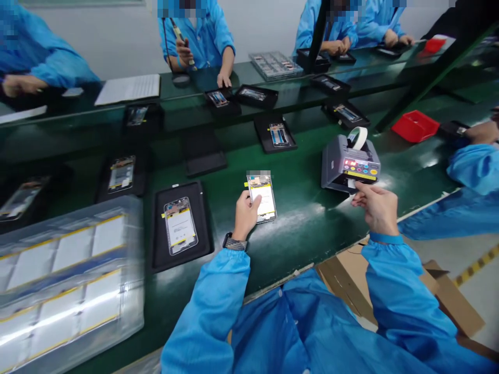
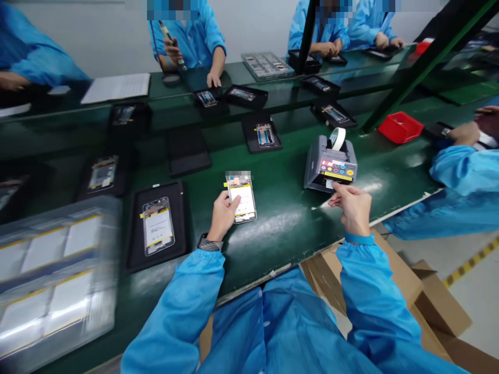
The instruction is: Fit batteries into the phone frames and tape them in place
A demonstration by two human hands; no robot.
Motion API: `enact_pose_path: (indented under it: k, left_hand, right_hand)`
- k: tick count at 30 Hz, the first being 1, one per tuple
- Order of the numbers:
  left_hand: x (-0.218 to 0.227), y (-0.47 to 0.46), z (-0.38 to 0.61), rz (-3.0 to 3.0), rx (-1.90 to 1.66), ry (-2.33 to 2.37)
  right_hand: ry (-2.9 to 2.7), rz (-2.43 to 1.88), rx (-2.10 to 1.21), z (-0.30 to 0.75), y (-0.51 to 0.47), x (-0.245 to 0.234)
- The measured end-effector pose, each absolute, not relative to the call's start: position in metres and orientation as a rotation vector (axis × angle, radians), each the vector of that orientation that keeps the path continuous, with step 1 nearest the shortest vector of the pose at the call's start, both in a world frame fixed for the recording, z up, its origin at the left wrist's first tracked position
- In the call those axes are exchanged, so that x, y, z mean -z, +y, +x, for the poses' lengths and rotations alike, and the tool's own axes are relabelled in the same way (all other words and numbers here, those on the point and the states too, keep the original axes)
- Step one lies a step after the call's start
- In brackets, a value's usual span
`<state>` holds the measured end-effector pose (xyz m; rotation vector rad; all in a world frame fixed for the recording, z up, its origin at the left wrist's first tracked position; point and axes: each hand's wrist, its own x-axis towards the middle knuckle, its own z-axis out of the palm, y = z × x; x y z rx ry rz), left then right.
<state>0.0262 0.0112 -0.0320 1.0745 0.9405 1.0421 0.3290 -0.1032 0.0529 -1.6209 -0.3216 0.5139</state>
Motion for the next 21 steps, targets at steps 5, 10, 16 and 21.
enact_pose_path:
  k: [5,10,16,21]
  left_hand:
    - [0.0325,0.0108,0.0259,1.082,-1.040,0.937]
    - [0.0324,0.0104,0.0257,1.081,-1.045,0.937]
    - [0.0313,0.0098,0.0252,1.097,-1.045,0.939]
    - [0.0326,0.0106,0.0252,1.093,-1.032,0.942]
  right_hand:
    - [-0.296,-1.601,-0.486,0.3250,-0.0998,-0.0528]
    - [-0.302,-1.607,-0.477,0.3219,-0.0991,-0.0534]
    - [-0.296,-1.611,-0.464,0.3254,-0.0974,-0.0503]
    - [-0.334,-1.593,-0.450,0.3274,-0.0968,-0.0489]
